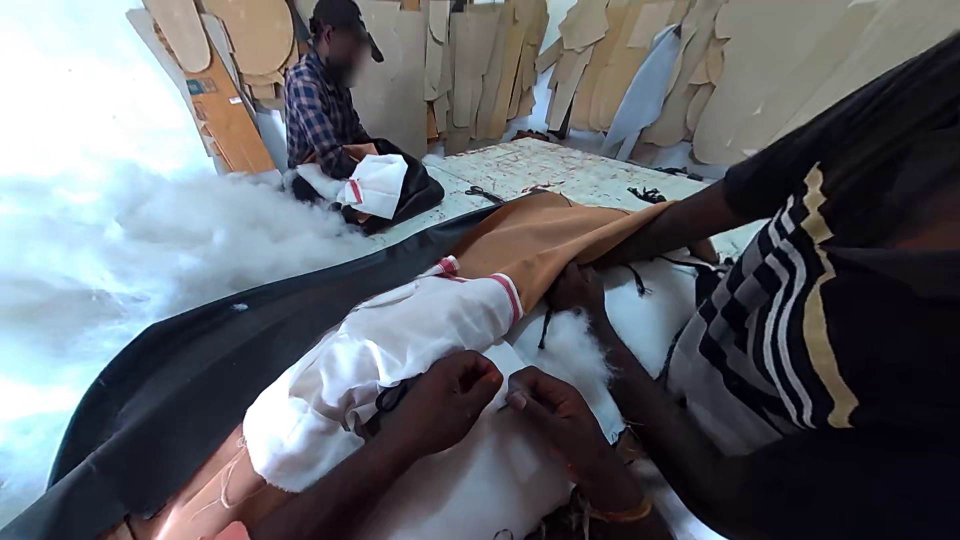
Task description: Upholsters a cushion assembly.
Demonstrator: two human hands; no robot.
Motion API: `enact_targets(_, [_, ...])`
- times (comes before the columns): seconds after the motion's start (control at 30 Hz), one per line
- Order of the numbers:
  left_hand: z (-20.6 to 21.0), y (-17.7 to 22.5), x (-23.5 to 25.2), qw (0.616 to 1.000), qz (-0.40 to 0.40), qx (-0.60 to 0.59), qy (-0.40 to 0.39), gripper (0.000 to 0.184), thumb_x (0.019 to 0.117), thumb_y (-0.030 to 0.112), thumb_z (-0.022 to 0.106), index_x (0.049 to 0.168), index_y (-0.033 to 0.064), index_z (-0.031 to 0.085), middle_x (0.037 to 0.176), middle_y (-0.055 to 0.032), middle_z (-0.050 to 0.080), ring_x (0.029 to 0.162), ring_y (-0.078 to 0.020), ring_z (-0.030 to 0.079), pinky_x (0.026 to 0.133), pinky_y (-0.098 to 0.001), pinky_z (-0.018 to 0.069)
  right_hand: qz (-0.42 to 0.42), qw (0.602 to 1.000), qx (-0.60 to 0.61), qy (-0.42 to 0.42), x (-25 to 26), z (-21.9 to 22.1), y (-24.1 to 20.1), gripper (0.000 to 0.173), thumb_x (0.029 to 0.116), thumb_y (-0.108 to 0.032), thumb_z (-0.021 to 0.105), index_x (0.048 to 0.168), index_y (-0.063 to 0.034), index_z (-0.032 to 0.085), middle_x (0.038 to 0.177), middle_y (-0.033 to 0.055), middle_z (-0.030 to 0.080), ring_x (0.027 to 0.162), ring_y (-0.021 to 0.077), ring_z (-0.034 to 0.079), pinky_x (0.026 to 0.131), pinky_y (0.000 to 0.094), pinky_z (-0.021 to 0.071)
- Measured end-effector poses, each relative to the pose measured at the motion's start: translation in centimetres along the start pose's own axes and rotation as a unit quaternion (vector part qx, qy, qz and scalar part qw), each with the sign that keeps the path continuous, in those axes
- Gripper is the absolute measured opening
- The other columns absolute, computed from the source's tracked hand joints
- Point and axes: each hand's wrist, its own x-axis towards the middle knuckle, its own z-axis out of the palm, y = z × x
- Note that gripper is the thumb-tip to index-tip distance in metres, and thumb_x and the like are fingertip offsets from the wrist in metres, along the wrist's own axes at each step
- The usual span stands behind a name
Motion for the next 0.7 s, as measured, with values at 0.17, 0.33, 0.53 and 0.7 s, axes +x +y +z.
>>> enact_targets(0.17, [0.9,0.4,-0.6,0.964,0.075,0.253,-0.039,0.035,0.1017,0.043,0.056,0.117,0.0161,0.073,0.109,-0.0076,0.070,0.104,-0.0231,0.065,0.095,-0.0467,0.0514,0.038,0.961,0.261,0.084,-0.3,-0.5,-1.6,0.016,0.0940,-0.031,0.073,0.093,-0.0153,0.075,0.088,-0.0013,0.068,0.083,0.0087,0.064,0.080,0.0301,0.0569])
enact_targets(0.33, [0.4,0.7,-1.2,0.974,0.069,0.215,0.013,0.040,0.1043,0.050,0.051,0.112,0.0187,0.075,0.103,-0.0002,0.072,0.094,-0.0156,0.069,0.086,-0.0438,0.0565,-0.009,0.989,0.097,0.115,-0.9,-0.5,-3.0,0.021,0.0944,-0.033,0.071,0.104,-0.0150,0.068,0.092,-0.0006,0.068,0.080,0.0076,0.064,0.077,0.0275,0.0563])
enact_targets(0.53, [-1.6,4.5,-1.6,0.996,0.041,-0.074,-0.015,0.024,0.1085,0.023,0.049,0.099,0.0074,0.064,0.082,-0.0019,0.062,0.073,-0.0101,0.062,0.070,-0.0271,0.0553,0.015,0.999,-0.032,0.025,-2.0,0.7,-1.6,0.045,0.0974,-0.032,0.070,0.132,-0.0053,0.063,0.111,0.0055,0.071,0.091,0.0136,0.068,0.078,0.0302,0.0586])
enact_targets(0.7, [-2.5,8.7,-2.3,0.972,0.003,-0.232,-0.047,0.032,0.1113,0.028,0.039,0.113,0.0123,0.067,0.064,0.0069,0.042,0.045,-0.0002,0.033,0.040,-0.0142,0.0289,-0.036,0.973,-0.225,0.035,-2.0,0.8,-1.4,0.031,0.0972,-0.035,0.068,0.118,-0.0121,0.071,0.103,-0.0011,0.072,0.087,0.0080,0.069,0.077,0.0284,0.0600])
